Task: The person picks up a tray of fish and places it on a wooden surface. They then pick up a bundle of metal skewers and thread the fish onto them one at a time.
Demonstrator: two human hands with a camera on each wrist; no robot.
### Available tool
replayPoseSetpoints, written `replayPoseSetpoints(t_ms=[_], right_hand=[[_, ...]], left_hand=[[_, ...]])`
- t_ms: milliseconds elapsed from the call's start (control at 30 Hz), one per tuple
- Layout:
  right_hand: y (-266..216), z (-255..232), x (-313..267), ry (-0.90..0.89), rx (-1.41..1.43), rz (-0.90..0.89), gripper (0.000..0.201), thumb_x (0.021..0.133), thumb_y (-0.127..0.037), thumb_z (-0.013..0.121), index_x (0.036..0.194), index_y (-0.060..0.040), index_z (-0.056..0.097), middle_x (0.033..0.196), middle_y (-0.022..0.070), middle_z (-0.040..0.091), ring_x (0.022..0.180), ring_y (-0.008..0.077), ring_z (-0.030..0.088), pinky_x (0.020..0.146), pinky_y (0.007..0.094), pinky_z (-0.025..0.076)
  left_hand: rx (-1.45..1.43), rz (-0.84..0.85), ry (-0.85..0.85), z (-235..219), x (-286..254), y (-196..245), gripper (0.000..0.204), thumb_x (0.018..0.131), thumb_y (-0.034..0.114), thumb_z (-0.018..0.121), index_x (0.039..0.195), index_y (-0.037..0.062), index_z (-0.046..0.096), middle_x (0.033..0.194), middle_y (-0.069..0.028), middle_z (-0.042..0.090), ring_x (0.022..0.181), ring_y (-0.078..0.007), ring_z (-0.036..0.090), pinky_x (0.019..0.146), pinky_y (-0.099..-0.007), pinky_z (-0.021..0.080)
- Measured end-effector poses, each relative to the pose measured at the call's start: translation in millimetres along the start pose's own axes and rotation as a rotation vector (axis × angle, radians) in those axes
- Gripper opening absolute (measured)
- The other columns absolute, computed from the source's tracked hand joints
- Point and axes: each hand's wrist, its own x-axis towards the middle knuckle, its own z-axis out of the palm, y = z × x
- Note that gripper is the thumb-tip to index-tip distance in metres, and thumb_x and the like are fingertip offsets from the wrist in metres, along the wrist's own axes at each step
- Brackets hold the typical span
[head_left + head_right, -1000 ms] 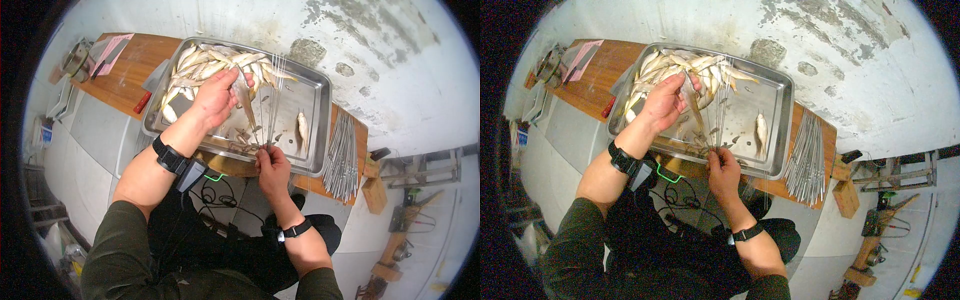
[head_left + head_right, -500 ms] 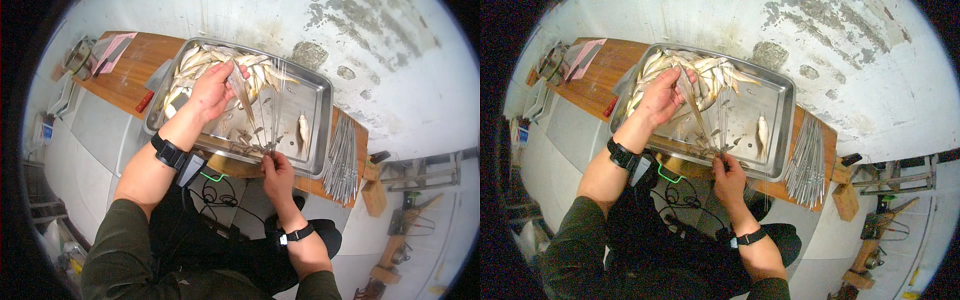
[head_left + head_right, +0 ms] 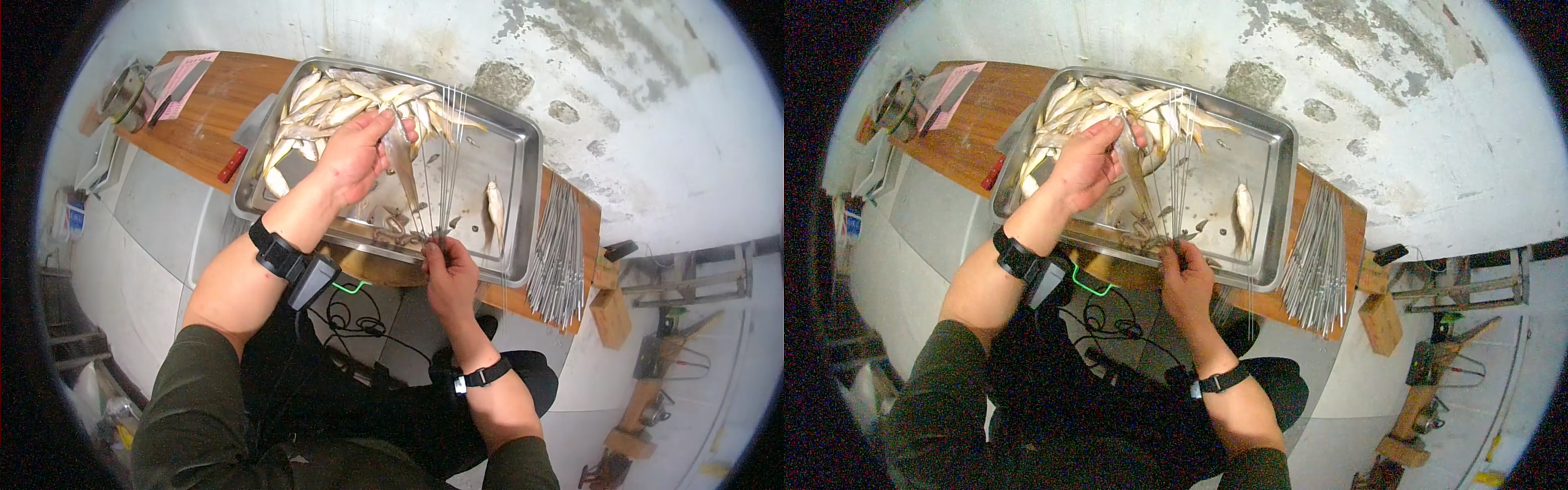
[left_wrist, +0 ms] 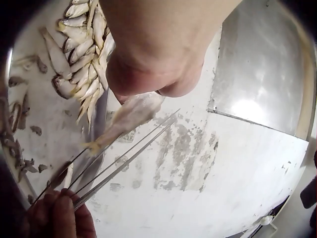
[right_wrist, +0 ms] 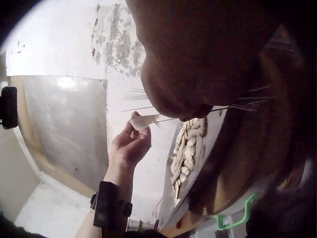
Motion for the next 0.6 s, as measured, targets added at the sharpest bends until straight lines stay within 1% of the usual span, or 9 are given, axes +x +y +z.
replayPoseSetpoints(t_ms=[67, 167, 267, 367, 433, 500, 567, 600], right_hand=[[0, 1, 0, -0.002, -0.019, 0.008, 0.013, 0.092, -0.012, 0.058, 0.098, -0.0004, 0.059, 0.08, 0.0002, 0.06, 0.064, 0.0059, 0.051, 0.057, 0.0203, 0.041], [-1, 4, 1, -0.001, 0.036, 0.002, 0.013, 0.092, -0.011, 0.057, 0.099, -0.0001, 0.059, 0.08, 0.0006, 0.061, 0.064, 0.0062, 0.051, 0.057, 0.0206, 0.042], [7, 5, 3, 0.009, 0.055, -0.021, 0.013, 0.092, -0.011, 0.057, 0.099, 0.0003, 0.059, 0.08, 0.0008, 0.061, 0.064, 0.0063, 0.052, 0.057, 0.0208, 0.042], [8, 5, 3, 0.005, 0.021, -0.061, 0.013, 0.092, -0.011, 0.057, 0.099, 0.0004, 0.059, 0.079, 0.001, 0.061, 0.063, 0.0065, 0.052, 0.055, 0.0209, 0.042], [2, 5, 2, -0.038, 0.028, 0.012, 0.014, 0.092, -0.012, 0.057, 0.098, 0.0007, 0.059, 0.078, 0.0015, 0.061, 0.062, 0.0069, 0.053, 0.054, 0.0209, 0.042], [1, 6, 1, -0.039, 0.041, 0.019, 0.014, 0.092, -0.012, 0.057, 0.099, 0.0008, 0.059, 0.078, 0.0018, 0.061, 0.061, 0.007, 0.053, 0.053, 0.021, 0.042], [-2, 6, 1, -0.041, 0.055, 0.026, 0.014, 0.093, -0.012, 0.057, 0.099, 0.0009, 0.059, 0.078, 0.002, 0.061, 0.061, 0.0071, 0.053, 0.052, 0.021, 0.042], [-6, 6, 1, -0.042, 0.048, 0.035, 0.014, 0.093, -0.012, 0.057, 0.099, 0.0008, 0.059, 0.078, 0.0024, 0.061, 0.061, 0.0073, 0.053, 0.052, 0.0214, 0.042]], left_hand=[[-0.014, -0.015, -0.003, 3, -2, -2, 0.025, 0.099, 0.024, 0.046, 0.104, 0.0025, 0.059, 0.097, -0.0068, 0.065, 0.089, -0.0154, 0.063, 0.08, -0.0266, 0.052], [-0.008, -0.027, 0.008, 3, -3, -5, 0.024, 0.098, 0.023, 0.047, 0.103, 0.0026, 0.058, 0.096, -0.0064, 0.065, 0.088, -0.0151, 0.063, 0.081, -0.0269, 0.052], [-0.012, -0.026, 0.045, 8, -5, -5, 0.023, 0.098, 0.023, 0.047, 0.103, 0.0025, 0.058, 0.095, -0.0063, 0.065, 0.086, -0.0146, 0.063, 0.079, -0.0267, 0.052], [-0.001, -0.031, 0.027, 4, -2, -7, 0.023, 0.098, 0.022, 0.047, 0.102, 0.0029, 0.059, 0.095, -0.0063, 0.066, 0.085, -0.014, 0.063, 0.078, -0.0262, 0.052], [0.004, -0.038, 0.013, -1, 2, -11, 0.023, 0.098, 0.022, 0.047, 0.102, 0.0029, 0.059, 0.095, -0.0062, 0.066, 0.085, -0.0139, 0.063, 0.078, -0.0259, 0.052], [0.008, -0.046, -0.002, -3, 3, -10, 0.022, 0.098, 0.022, 0.047, 0.102, 0.003, 0.059, 0.096, -0.0062, 0.066, 0.084, -0.0137, 0.063, 0.078, -0.0257, 0.052], [0.138, -0.112, 0.021, -3, 2, -9, 0.022, 0.098, 0.021, 0.047, 0.101, 0.0027, 0.059, 0.095, -0.006, 0.066, 0.083, -0.0136, 0.064, 0.078, -0.0255, 0.052], [0.138, -0.113, 0.02, -2, 2, -10, 0.022, 0.098, 0.021, 0.047, 0.101, 0.0027, 0.059, 0.095, -0.006, 0.066, 0.083, -0.0136, 0.064, 0.078, -0.0255, 0.052]])
